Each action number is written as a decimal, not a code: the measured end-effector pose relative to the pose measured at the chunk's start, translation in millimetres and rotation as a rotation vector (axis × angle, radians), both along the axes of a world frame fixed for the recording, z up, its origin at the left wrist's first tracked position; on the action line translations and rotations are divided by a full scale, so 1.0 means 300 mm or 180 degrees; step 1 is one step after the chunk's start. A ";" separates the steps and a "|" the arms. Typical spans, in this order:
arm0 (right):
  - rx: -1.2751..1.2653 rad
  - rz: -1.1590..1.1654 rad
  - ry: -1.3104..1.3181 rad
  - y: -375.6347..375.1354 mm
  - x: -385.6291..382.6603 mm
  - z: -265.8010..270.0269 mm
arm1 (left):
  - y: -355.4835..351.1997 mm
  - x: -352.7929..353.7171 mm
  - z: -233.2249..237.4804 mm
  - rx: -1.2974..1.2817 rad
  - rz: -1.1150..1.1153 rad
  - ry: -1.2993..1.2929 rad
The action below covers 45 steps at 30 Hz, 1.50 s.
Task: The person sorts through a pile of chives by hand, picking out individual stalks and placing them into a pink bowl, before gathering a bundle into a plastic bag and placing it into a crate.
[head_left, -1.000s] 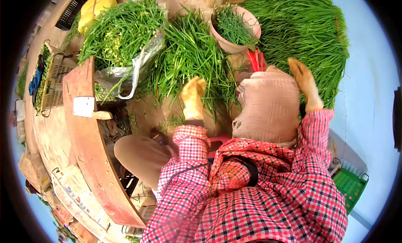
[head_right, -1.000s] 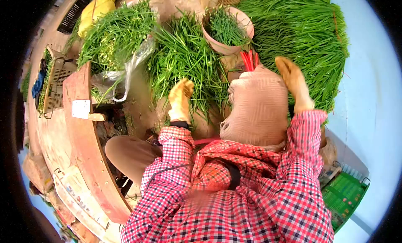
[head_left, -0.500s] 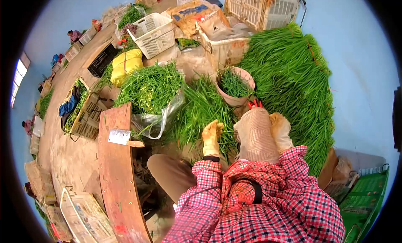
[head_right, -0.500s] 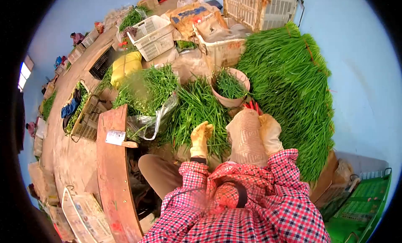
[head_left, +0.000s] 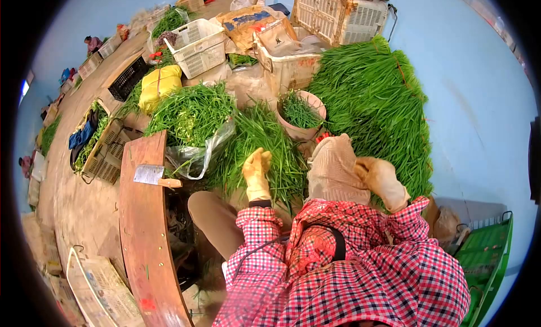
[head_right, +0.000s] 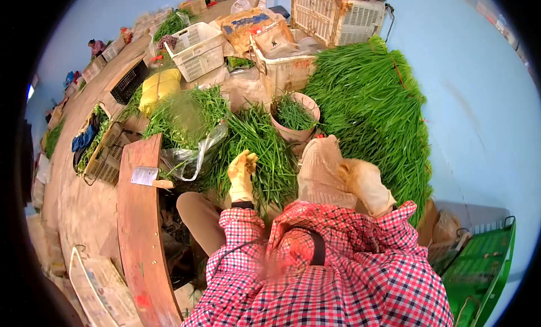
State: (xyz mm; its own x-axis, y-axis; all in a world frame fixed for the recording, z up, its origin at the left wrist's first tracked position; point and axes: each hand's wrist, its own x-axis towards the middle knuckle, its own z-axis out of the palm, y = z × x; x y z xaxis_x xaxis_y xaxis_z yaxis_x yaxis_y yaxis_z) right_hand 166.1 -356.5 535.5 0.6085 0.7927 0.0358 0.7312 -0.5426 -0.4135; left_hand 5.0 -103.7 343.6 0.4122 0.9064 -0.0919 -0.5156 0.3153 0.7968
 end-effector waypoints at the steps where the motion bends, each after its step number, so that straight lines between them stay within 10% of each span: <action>1: 0.0351 0.0310 -0.0635 0.014 0.026 0.011 | 0.011 -0.011 0.023 0.0023 0.0034 -0.0010; 9: 0.1647 0.1842 -0.1147 0.462 -0.009 -0.083 | 0.080 -0.044 0.397 0.1010 -0.0503 0.0880; 12: 0.0258 0.2413 -0.1735 0.554 -0.088 -0.236 | 0.137 -0.081 0.450 0.1136 -0.0307 0.1163; 14: 0.0392 0.3356 -0.0571 0.582 -0.019 -0.275 | 0.174 -0.083 0.405 0.0706 -0.0122 0.1306; 16: -0.1228 0.3646 0.1128 0.682 0.065 -0.245 | 0.194 -0.118 0.346 0.0450 -0.0018 0.1376; 20: -0.2176 0.3716 0.0962 0.878 0.358 -0.628 | 0.271 -0.101 0.284 0.0207 -0.0042 0.1673; 24: -0.2516 0.4704 -0.1544 0.952 0.525 -1.042 | 0.333 -0.121 0.220 0.0114 -0.0077 0.2061; 29: -0.2779 -0.0416 0.1828 1.144 0.335 -1.238 | 0.439 -0.079 0.192 -0.0765 -0.0241 0.1992; 32: -0.3545 0.1557 0.0645 1.071 0.236 -1.569 | 0.475 -0.052 0.173 -0.0981 -0.0399 0.1870; 37: -0.3471 0.2487 0.0492 1.211 0.169 -1.281 | 0.527 0.015 0.151 -0.1092 -0.0583 0.1952; 38: -0.3487 0.2293 0.0603 1.223 0.186 -1.244 | 0.539 0.026 0.152 -0.1159 -0.0643 0.1930; 39: -0.3376 0.0065 0.1620 1.262 0.184 -1.152 | 0.553 0.037 0.145 -0.1280 -0.0778 0.1902; 45: -0.1610 -0.0294 0.0936 1.147 0.217 -0.777 | 0.459 0.027 0.009 -0.1516 -0.0673 0.1147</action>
State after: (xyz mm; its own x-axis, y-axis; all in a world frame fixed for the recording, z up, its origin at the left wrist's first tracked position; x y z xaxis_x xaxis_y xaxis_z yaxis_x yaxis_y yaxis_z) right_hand 231.3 -12.5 302.5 0.6029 0.6107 -0.5134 0.5654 -0.7810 -0.2651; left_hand 13.0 33.8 346.5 0.4457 0.6343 -0.6316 -0.1288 0.7437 0.6560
